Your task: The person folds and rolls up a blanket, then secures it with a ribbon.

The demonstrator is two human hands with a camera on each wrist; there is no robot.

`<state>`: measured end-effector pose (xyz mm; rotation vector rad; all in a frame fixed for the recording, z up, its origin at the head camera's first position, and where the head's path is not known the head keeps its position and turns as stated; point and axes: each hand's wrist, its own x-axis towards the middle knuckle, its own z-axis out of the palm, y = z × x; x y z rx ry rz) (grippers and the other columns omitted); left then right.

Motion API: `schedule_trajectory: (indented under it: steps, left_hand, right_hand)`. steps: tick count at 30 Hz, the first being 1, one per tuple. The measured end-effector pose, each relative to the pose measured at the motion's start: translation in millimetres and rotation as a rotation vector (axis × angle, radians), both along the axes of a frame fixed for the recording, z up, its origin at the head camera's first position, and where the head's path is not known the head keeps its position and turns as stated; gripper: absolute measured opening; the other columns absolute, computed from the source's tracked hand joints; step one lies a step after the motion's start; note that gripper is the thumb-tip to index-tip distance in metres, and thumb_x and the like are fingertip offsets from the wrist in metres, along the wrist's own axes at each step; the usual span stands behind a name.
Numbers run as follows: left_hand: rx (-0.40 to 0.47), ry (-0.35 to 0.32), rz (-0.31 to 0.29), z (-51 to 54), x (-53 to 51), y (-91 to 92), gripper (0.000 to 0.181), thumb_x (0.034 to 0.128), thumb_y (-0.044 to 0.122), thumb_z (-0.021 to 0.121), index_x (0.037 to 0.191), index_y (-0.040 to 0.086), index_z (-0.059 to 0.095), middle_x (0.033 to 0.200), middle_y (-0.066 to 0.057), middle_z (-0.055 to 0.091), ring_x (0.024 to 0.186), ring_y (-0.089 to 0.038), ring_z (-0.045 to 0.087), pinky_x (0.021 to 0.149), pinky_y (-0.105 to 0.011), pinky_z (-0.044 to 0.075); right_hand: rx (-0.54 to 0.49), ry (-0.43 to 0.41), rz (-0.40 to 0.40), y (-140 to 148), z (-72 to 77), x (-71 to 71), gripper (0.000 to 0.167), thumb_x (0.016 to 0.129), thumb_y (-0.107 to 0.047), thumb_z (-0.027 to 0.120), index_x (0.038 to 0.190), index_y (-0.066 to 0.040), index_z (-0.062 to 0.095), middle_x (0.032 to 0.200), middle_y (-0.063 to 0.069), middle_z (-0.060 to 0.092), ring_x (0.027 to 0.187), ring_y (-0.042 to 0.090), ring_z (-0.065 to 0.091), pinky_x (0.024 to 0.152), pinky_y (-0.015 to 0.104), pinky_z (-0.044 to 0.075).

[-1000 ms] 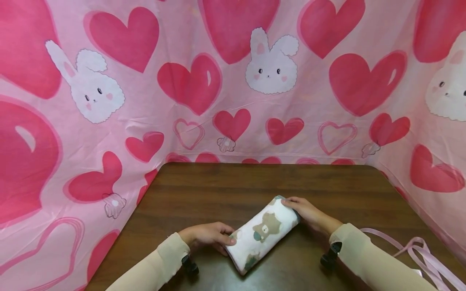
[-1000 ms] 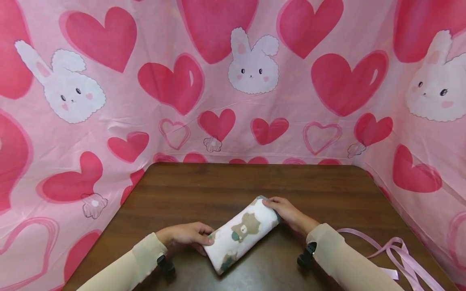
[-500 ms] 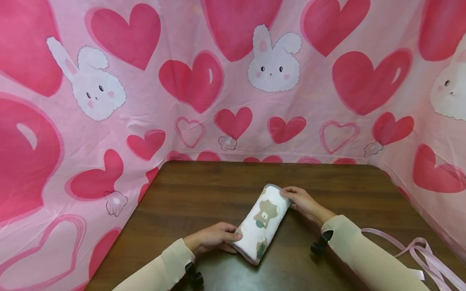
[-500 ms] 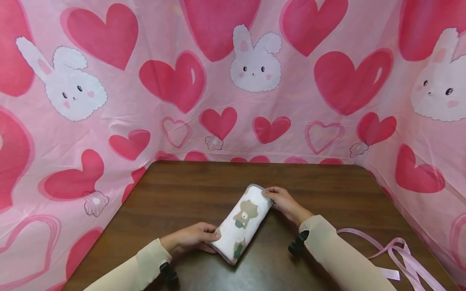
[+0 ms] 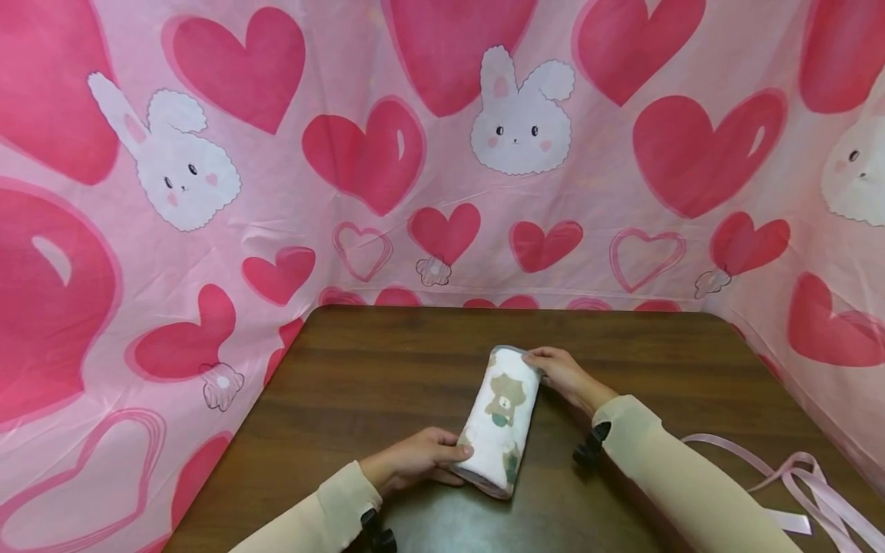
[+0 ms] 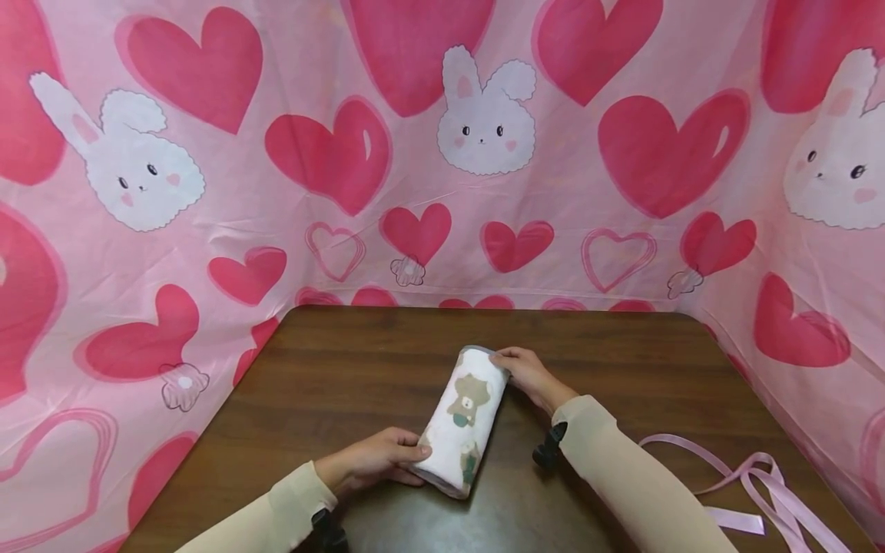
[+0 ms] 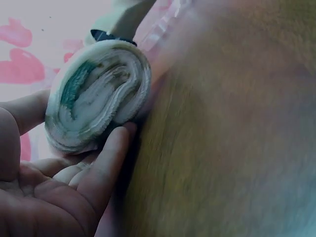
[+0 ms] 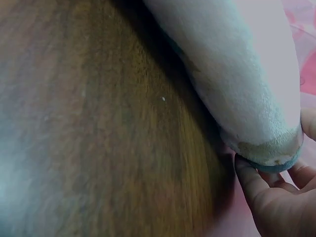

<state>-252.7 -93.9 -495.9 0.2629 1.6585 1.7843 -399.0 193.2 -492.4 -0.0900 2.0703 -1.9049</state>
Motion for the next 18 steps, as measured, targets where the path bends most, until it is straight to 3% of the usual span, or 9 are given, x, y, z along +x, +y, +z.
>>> schedule_trajectory:
  steps: [8, 18]
  left_hand:
    - [0.037, -0.011, 0.028, -2.8, 5.6, 9.5, 0.029, 0.0983, 0.013, 0.058, 0.109, -0.012, 0.063, 0.097, -0.019, 0.069, 0.088, -0.021, 0.066, 0.080, -0.043, 0.054]
    - [0.093, -0.034, 0.081, -6.9, 10.4, 16.1, 0.026, 0.0987, 0.012, 0.056, 0.110, -0.011, 0.061, 0.103, -0.023, 0.068, 0.095, -0.026, 0.067, 0.081, -0.044, 0.054]
  right_hand:
    - [0.008, 0.026, 0.002, -12.3, -2.2, -7.7, 0.041, 0.096, -0.025, 0.064, 0.120, 0.007, 0.057, 0.113, 0.013, 0.060, 0.098, 0.022, 0.056, 0.084, 0.033, 0.049]
    - [0.076, 0.052, -0.008, -21.7, -3.4, -14.3, 0.037, 0.094, -0.027, 0.066, 0.116, 0.003, 0.063, 0.114, 0.013, 0.062, 0.104, 0.028, 0.053, 0.094, 0.044, 0.044]
